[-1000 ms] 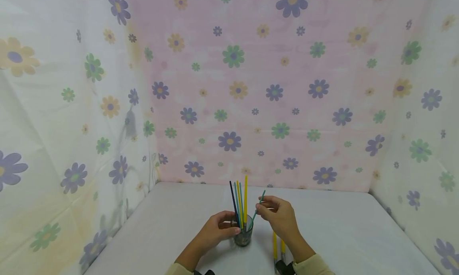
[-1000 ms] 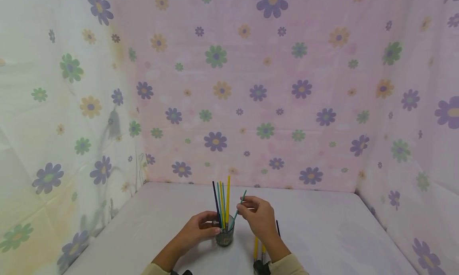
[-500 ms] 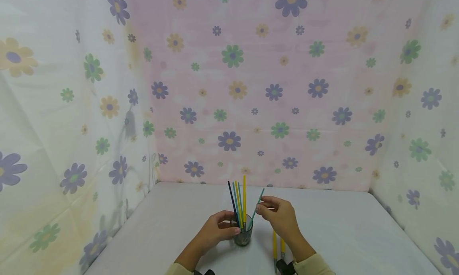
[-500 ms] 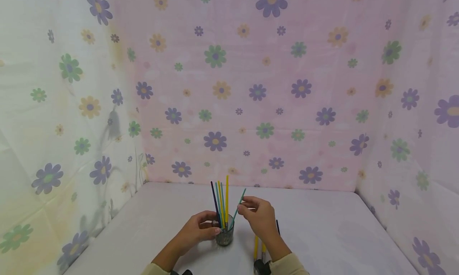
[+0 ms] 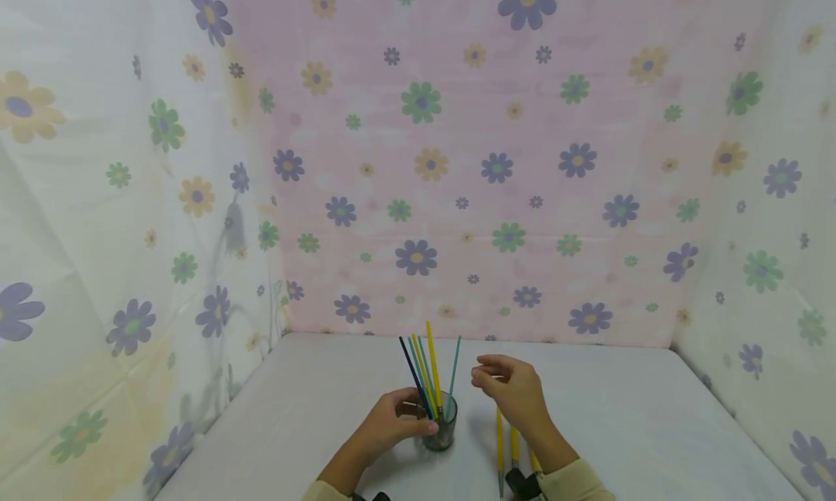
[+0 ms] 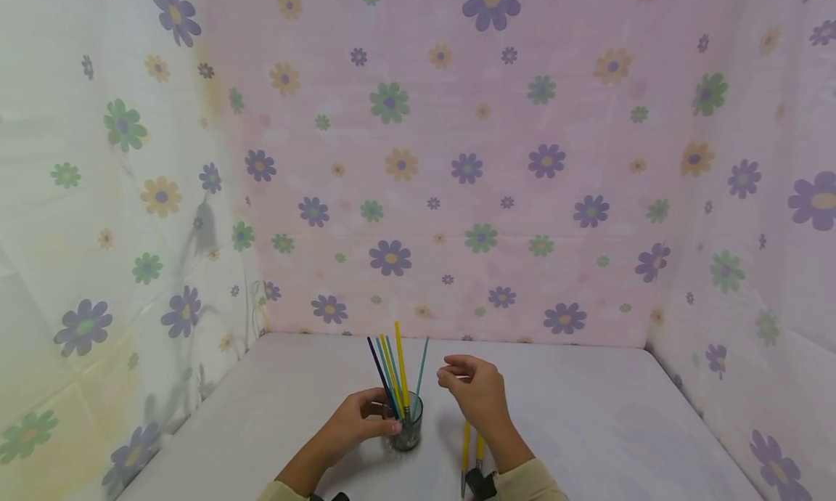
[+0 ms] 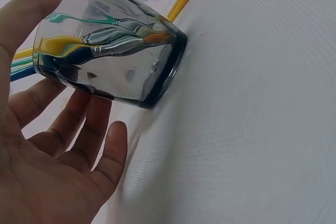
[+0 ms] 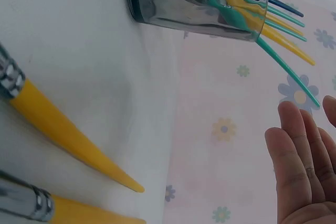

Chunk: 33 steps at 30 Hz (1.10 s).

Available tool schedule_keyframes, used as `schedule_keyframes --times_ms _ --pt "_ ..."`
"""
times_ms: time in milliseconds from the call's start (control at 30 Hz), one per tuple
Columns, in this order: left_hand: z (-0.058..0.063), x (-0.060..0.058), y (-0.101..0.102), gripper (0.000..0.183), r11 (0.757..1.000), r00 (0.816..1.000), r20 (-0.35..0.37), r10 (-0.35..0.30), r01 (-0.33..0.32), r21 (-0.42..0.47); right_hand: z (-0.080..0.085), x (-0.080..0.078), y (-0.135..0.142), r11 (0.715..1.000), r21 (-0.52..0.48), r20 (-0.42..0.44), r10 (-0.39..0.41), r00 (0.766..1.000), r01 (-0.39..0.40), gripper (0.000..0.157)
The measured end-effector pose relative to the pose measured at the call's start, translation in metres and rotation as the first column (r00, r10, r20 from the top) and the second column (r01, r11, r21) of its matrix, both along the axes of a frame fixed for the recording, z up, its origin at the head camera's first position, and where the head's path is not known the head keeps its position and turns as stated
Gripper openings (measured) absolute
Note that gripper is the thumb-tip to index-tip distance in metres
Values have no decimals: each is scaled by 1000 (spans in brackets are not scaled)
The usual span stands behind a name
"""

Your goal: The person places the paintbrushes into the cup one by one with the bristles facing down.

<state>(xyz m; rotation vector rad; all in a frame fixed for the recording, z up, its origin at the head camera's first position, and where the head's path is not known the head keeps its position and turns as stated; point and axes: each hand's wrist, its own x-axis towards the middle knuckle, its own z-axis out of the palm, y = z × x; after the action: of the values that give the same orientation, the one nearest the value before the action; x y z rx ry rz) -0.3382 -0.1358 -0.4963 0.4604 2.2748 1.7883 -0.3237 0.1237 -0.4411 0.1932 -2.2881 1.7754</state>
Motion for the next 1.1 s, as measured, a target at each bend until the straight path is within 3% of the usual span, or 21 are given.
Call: schedule_keyframes --times_ms 233,433,900,1100 --pt "0 0 0 55 1000 1000 -3 -2 2 29 5 -2 8 999 35 -11 -19 1000 20 27" --pt "0 -2 -1 57 1000 999 -48 0 1 13 6 -7 18 992 122 -36 -39 999 43 27" --pt "3 2 -2 63 999 997 -52 50 -50 -4 2 -8 34 986 163 35 -43 998 36 31" --pt "1 -2 -4 62 999 998 -36 49 -50 -15 -1 -10 49 978 205 68 -56 996 41 32"
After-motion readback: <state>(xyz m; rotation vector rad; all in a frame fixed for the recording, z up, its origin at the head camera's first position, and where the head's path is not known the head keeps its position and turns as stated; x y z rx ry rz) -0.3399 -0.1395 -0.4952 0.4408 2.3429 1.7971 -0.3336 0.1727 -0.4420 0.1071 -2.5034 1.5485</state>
